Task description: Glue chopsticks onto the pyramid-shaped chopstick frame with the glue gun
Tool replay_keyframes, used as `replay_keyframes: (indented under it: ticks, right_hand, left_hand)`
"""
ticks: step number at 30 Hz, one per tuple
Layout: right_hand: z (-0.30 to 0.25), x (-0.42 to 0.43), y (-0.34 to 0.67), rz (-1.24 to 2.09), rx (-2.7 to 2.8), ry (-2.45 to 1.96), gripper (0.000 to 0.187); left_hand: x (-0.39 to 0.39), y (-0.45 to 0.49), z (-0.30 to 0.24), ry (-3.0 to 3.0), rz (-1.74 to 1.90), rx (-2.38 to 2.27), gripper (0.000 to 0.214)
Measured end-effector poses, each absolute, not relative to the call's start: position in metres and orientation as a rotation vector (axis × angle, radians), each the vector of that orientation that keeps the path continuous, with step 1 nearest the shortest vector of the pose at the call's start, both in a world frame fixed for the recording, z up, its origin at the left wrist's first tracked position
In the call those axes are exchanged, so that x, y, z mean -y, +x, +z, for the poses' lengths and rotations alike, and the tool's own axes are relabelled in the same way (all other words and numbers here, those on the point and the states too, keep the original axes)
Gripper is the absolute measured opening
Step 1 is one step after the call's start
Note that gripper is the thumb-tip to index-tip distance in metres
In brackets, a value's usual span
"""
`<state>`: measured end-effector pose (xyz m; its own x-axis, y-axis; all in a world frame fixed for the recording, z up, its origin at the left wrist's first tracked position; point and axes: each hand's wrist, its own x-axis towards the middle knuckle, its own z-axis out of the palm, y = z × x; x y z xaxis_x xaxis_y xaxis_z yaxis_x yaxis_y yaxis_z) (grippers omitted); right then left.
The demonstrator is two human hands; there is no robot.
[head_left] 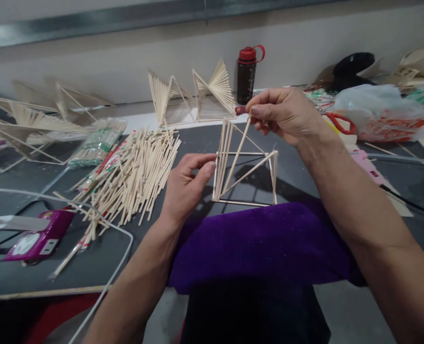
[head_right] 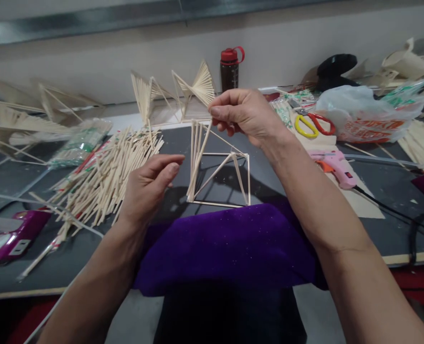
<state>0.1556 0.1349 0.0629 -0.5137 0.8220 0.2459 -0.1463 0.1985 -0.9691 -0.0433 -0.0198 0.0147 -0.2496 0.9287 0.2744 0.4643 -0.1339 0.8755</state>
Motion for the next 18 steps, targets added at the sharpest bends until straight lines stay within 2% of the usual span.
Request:
replay_keyframes:
  ticks: [4, 9, 18]
  right_hand:
    - [0.064, -0.135, 0.153, 1.450, 1.643, -0.628, 0.008]
    - [0.071, -0.127, 0.149, 1.391, 1.673, -0.605, 0.005]
    - [0.048, -0.139, 0.141, 1.229, 1.733, -0.677, 0.006]
  left_hand:
    - [0.013, -0.042, 0.025, 1.437, 1.396, -1.731, 0.024]
    - [0.012, -0.028, 0.040, 1.251, 1.138, -1.477, 0.025]
    - [0.020, -0.025, 0.015, 1.055, 0.995, -1.542, 0.023]
